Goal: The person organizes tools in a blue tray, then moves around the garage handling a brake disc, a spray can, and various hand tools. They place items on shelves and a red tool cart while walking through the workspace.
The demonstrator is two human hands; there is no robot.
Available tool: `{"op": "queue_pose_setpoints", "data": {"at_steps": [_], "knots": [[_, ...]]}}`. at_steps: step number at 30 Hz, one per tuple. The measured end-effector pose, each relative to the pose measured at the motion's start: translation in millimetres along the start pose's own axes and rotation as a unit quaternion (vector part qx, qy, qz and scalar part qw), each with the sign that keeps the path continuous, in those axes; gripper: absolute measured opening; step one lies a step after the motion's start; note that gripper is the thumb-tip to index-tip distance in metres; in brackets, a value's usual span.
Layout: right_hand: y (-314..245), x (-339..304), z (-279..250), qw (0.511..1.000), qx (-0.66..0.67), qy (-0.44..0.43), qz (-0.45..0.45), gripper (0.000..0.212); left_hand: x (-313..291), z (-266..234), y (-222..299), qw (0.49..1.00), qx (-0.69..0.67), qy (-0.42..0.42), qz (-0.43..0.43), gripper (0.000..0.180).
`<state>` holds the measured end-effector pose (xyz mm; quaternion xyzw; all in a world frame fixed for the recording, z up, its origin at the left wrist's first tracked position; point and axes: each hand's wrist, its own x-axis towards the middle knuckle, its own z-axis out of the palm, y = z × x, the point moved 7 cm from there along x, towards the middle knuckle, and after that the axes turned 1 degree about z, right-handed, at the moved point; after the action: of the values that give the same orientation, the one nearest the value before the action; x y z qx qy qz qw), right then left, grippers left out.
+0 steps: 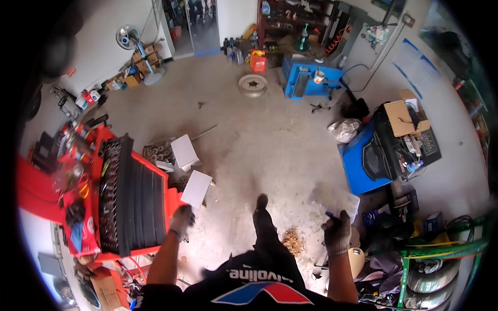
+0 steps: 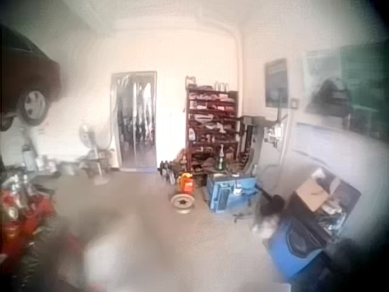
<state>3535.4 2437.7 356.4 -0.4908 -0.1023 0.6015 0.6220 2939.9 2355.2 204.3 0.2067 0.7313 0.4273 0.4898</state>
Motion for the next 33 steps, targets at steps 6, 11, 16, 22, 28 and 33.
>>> {"op": "queue_pose_setpoints", "data": {"at_steps": [6, 11, 16, 22, 28, 33], "knots": [[42.7, 228.3, 235.6, 0.997, 0.011, -0.050, 0.063, 0.030, 158.0, -14.7, 39.9, 0.974, 0.219, -0.046, -0.022, 0.037], [43.9, 372.0, 427.9, 0.979, -0.115, -0.158, 0.049, 0.026, 185.7, 0.5, 38.3, 0.941, 0.202, -0.042, -0.270, 0.031], [55.6, 522.3, 611.8, 0.953, -0.184, -0.240, -0.008, 0.028, 340.3, 4.6, 109.7, 0.927, 0.185, -0.035, -0.323, 0.026], [65.4, 686.6, 768.2, 0.946, -0.250, -0.165, -0.125, 0.031, 637.1, 8.2, 244.2, 0.918, 0.254, -0.100, -0.288, 0.021], [-16.2, 788.9, 954.4, 0.987, 0.018, -0.158, -0.006, 0.047, 1000.8, 25.8, 606.7, 0.994, -0.029, 0.006, -0.106, 0.017], [-62.1, 936.8, 1041.5, 0.929, -0.196, -0.134, -0.283, 0.042, 1167.0, 87.8, 875.5, 0.988, 0.065, 0.018, 0.142, 0.019]]}}
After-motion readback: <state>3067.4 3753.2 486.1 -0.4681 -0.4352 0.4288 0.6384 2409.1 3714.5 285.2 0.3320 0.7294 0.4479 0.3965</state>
